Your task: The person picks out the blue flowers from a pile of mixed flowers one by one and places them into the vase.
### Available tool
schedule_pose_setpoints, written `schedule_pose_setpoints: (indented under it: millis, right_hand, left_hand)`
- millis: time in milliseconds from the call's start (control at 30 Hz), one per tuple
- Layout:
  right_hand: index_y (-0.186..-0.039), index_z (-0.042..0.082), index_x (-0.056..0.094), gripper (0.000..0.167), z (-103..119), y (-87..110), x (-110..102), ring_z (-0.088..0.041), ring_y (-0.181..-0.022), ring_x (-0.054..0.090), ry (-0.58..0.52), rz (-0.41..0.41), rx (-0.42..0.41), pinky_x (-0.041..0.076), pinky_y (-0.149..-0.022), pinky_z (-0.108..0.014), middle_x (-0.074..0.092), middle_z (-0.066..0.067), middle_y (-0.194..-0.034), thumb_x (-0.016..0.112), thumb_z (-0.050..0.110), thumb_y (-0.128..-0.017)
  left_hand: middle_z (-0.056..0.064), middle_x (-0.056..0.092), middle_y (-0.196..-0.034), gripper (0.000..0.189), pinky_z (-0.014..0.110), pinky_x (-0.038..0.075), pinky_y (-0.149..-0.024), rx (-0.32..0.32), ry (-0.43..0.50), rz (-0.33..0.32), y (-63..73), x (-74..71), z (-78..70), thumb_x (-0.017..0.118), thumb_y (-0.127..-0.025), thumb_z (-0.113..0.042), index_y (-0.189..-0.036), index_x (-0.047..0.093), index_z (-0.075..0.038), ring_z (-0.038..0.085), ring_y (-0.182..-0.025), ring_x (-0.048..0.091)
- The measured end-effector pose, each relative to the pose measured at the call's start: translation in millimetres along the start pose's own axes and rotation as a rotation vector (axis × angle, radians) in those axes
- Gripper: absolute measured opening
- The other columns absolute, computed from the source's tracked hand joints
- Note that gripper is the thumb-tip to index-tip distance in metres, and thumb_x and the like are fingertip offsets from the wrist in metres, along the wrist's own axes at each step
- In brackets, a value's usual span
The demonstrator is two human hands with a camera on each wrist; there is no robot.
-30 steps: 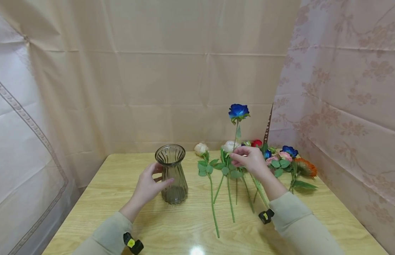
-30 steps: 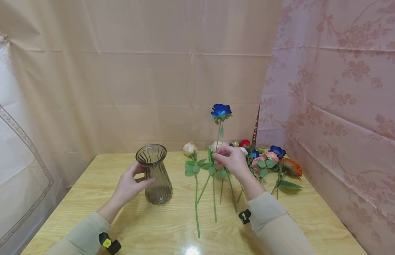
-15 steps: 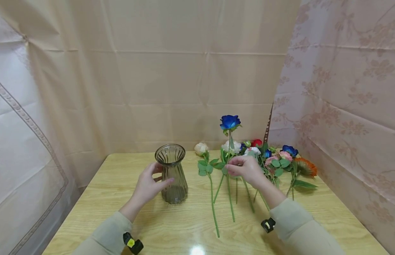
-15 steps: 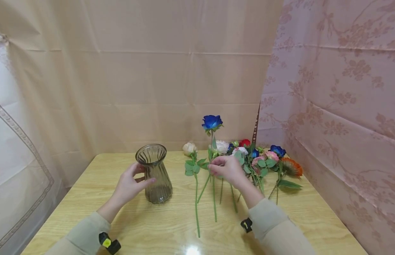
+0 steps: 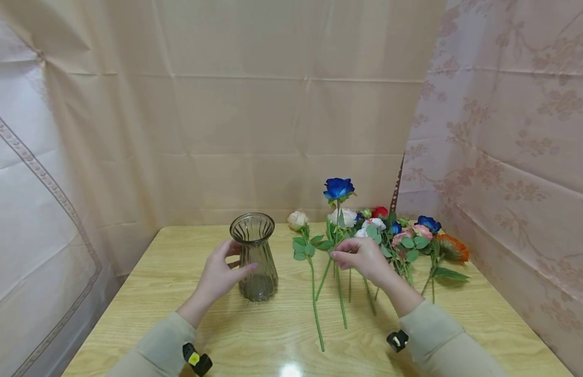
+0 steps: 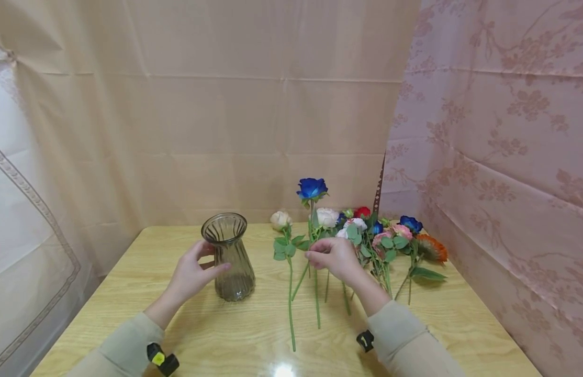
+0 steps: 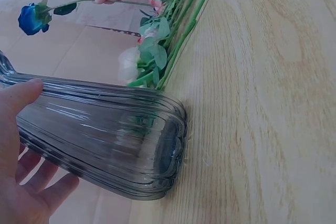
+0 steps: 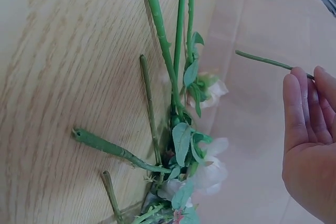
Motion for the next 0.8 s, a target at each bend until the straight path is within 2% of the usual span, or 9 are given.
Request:
schedule_pose_setpoints:
  millis: [100, 233, 467, 800]
  right_hand:
    - [-0.095, 0.002, 0.075, 0.019, -0.2, 0.5, 0.8, -0.041, -0.081, 0.071, 0.000, 0.001, -0.001, 0.062, -0.073, -0.041, 0.072, -0.017, -0.086, 0.079, 0.021, -0.092]
    - [-0.095, 0.002, 0.075, 0.017, -0.6, -0.1, 1.8, -0.039, -0.081, 0.071, -0.004, -0.003, -0.002, 0.062, -0.075, -0.044, 0.072, -0.018, -0.087, 0.079, 0.019, -0.092]
    - [-0.095, 0.002, 0.075, 0.017, -0.3, -0.8, 2.7, -0.038, -0.080, 0.072, -0.015, -0.005, -0.009, 0.063, -0.070, -0.037, 0.073, -0.014, -0.086, 0.080, 0.018, -0.091]
    - [-0.096, 0.001, 0.075, 0.020, -1.4, -1.7, 3.5, -0.047, -0.086, 0.069, -0.027, -0.006, 0.002, 0.063, -0.074, -0.042, 0.072, -0.022, -0.091, 0.080, 0.020, -0.091]
  left_hand:
    - [0.006, 0.059, -0.128, 0.064, 0.043, 0.057, -0.094, 0.003, -0.007, -0.001, 0.1, 0.0, 0.2, 0.089, -0.081, -0.030, -0.134, 0.057, -0.015, 0.028, -0.118, 0.058]
    - [0.006, 0.059, -0.127, 0.064, 0.040, 0.058, -0.091, 0.006, -0.022, -0.004, 0.3, -0.6, 0.6, 0.090, -0.081, -0.030, -0.134, 0.057, -0.014, 0.027, -0.116, 0.059]
    - [0.006, 0.059, -0.127, 0.064, 0.040, 0.058, -0.091, 0.001, -0.035, -0.004, 1.3, -2.4, -0.2, 0.090, -0.080, -0.031, -0.133, 0.057, -0.014, 0.027, -0.116, 0.058]
    - [0.012, 0.059, -0.128, 0.069, 0.052, 0.055, -0.095, 0.003, -0.035, -0.039, 4.5, -9.2, 0.8, 0.090, -0.080, -0.036, -0.133, 0.056, -0.007, 0.035, -0.118, 0.057]
Point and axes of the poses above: each hand's wrist, its own y-axis away from the middle knuckle, its own x-axis out of the palm, z = x × y, the point moved 4 cm from there along -y, towards the middle knuckle
